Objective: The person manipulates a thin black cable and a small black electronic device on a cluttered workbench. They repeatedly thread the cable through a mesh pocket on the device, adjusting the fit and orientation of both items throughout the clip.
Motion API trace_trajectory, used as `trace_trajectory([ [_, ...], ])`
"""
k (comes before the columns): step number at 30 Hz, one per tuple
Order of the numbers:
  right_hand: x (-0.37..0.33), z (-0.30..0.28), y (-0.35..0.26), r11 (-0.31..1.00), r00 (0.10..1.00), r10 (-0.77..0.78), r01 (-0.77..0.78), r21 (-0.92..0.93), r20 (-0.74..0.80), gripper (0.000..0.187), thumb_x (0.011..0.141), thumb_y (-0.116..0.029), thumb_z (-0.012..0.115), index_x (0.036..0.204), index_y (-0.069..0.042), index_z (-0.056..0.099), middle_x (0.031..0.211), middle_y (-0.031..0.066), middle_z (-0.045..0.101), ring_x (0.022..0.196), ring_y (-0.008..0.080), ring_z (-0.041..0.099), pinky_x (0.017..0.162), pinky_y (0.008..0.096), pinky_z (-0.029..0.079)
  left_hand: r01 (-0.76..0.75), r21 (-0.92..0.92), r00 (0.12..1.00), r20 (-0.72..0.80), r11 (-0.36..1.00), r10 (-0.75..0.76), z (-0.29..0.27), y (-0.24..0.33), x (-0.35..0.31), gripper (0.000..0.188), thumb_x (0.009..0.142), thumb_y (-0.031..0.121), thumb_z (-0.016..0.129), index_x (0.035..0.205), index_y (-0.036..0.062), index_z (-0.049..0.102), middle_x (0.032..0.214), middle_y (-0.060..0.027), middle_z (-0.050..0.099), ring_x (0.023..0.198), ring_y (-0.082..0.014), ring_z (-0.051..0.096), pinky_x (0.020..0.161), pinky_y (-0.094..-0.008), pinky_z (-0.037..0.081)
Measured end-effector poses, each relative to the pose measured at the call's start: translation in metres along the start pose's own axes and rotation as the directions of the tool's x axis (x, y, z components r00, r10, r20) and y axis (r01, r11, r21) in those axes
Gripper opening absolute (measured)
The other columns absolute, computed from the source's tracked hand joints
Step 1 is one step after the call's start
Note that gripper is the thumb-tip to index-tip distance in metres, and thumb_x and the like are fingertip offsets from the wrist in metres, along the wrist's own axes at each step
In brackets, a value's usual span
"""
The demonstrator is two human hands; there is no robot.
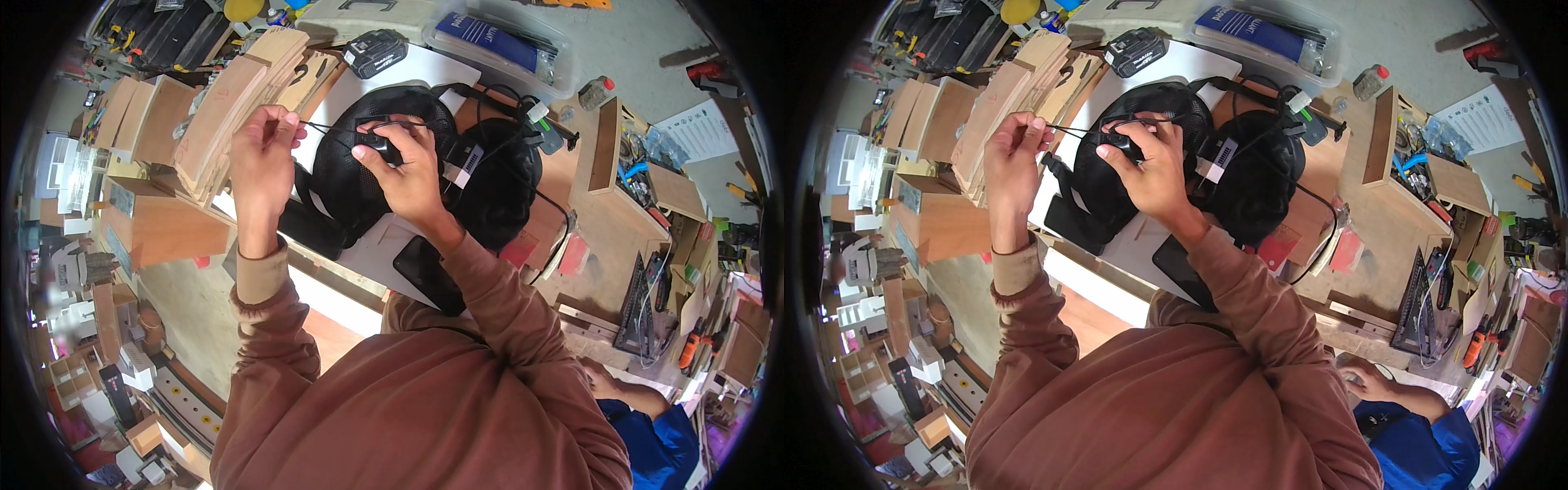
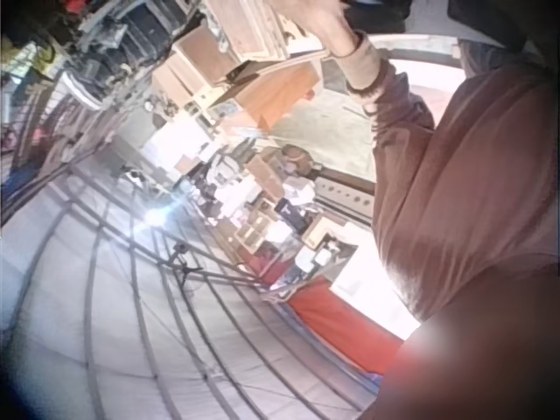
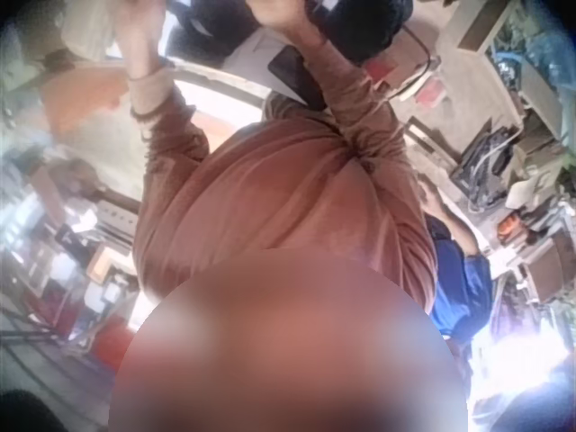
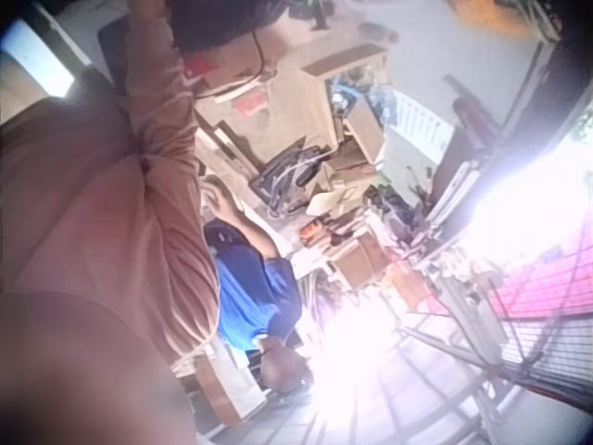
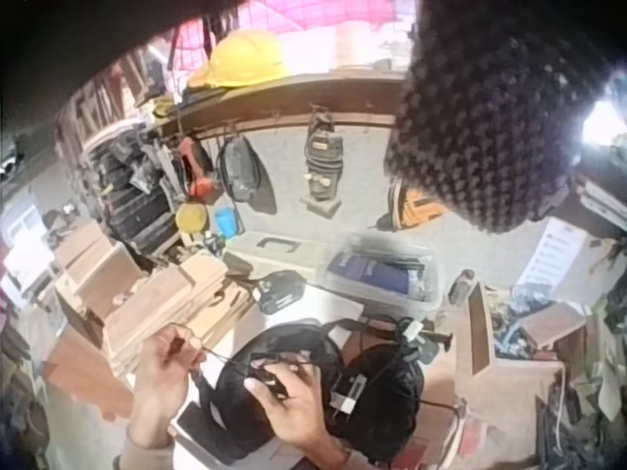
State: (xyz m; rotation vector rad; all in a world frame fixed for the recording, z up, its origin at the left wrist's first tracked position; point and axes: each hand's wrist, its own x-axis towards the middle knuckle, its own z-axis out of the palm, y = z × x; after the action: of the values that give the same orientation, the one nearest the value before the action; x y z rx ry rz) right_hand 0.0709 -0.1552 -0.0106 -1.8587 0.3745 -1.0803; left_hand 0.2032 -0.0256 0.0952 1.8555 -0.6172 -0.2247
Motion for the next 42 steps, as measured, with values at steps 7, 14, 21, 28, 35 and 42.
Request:
trace_trajectory([
  [7, 0.002, 0.0, -0.005, 1.0, 0.999, 0.001, -0.001, -0.006, -0.033, 0.027, 0.088, -0.03, 0.083, 0.109, -0.014, 0.078, 0.108, 0.0036, 0.071, 0.115, 0.0264, 0.055, 0.101, 0.0397, 0.039, -0.055, 0.056, 0.998, -0.002, 0.997, 0.055, 0.003, 0.021, -0.002, 0.013, 0.106, 0.01, 0.061, 0.103, -0.0021, 0.065, 0.087, -0.0058, 0.07, 0.081, -0.0103, 0.066, 0.074, -0.0259, 0.054],
  [14, 0.001, -0.002, -0.001, 1.0, 0.999, 0.002, -0.001, 0.023, -0.046, 0.028, 0.087, -0.03, 0.084, 0.109, -0.014, 0.078, 0.108, 0.0036, 0.072, 0.114, 0.0263, 0.055, 0.1, 0.0396, 0.04, -0.173, 0.181, 0.985, 0.011, 0.968, 0.174, 0.011, 0.036, -0.001, 0.015, 0.105, 0.012, 0.063, 0.102, -0.003, 0.065, 0.084, -0.007, 0.071, 0.078, -0.0122, 0.069, 0.072, -0.027, 0.054],
  [21, -0.004, 0.001, 0.001, 0.996, 0.995, 0.085, -0.084, 0.023, -0.047, 0.033, 0.085, -0.032, 0.086, 0.112, -0.015, 0.078, 0.117, 0.0082, 0.066, 0.114, 0.0297, 0.054, 0.1, 0.0407, 0.042, -0.242, 0.331, 0.97, 0.055, 0.912, 0.237, 0.022, 0.063, -0.006, 0.017, 0.106, 0.014, 0.062, 0.105, -0.0025, 0.066, 0.086, -0.0069, 0.071, 0.082, -0.0115, 0.066, 0.078, -0.0268, 0.052],
  [28, -0.004, 0.001, 0.003, 0.993, 0.992, 0.104, -0.1, 0.06, -0.068, 0.035, 0.084, -0.033, 0.086, 0.112, -0.014, 0.078, 0.12, 0.0084, 0.065, 0.111, 0.0296, 0.054, 0.1, 0.0407, 0.043, -0.342, 0.295, 0.936, 0.026, 0.892, 0.35, 0.022, 0.049, -0.005, 0.016, 0.106, 0.013, 0.062, 0.104, -0.003, 0.064, 0.083, -0.0108, 0.073, 0.081, -0.0163, 0.072, 0.074, -0.0298, 0.055],
  [35, -0.004, 0.002, 0.002, 0.999, 0.998, 0.046, -0.045, 0.016, -0.052, 0.038, 0.083, -0.034, 0.087, 0.111, -0.011, 0.078, 0.118, 0.0093, 0.068, 0.112, 0.0302, 0.056, 0.101, 0.0417, 0.043, -0.403, 0.267, 0.905, -0.028, 0.875, 0.425, 0.031, 0.056, -0.021, 0.012, 0.106, 0.008, 0.061, 0.102, -0.0028, 0.063, 0.081, -0.0131, 0.073, 0.079, -0.0189, 0.074, 0.074, -0.032, 0.058],
  [42, -0.001, 0.001, 0.0, 0.995, 0.994, 0.098, -0.097, 0.022, -0.05, 0.039, 0.081, -0.03, 0.089, 0.111, -0.009, 0.078, 0.117, 0.0114, 0.068, 0.113, 0.0317, 0.056, 0.103, 0.0422, 0.043, -0.432, 0.331, 0.888, -0.008, 0.839, 0.46, 0.039, 0.065, -0.033, 0.009, 0.104, 0.007, 0.061, 0.103, -0.0007, 0.065, 0.08, -0.0121, 0.075, 0.077, -0.0195, 0.076, 0.07, -0.0325, 0.058],
])
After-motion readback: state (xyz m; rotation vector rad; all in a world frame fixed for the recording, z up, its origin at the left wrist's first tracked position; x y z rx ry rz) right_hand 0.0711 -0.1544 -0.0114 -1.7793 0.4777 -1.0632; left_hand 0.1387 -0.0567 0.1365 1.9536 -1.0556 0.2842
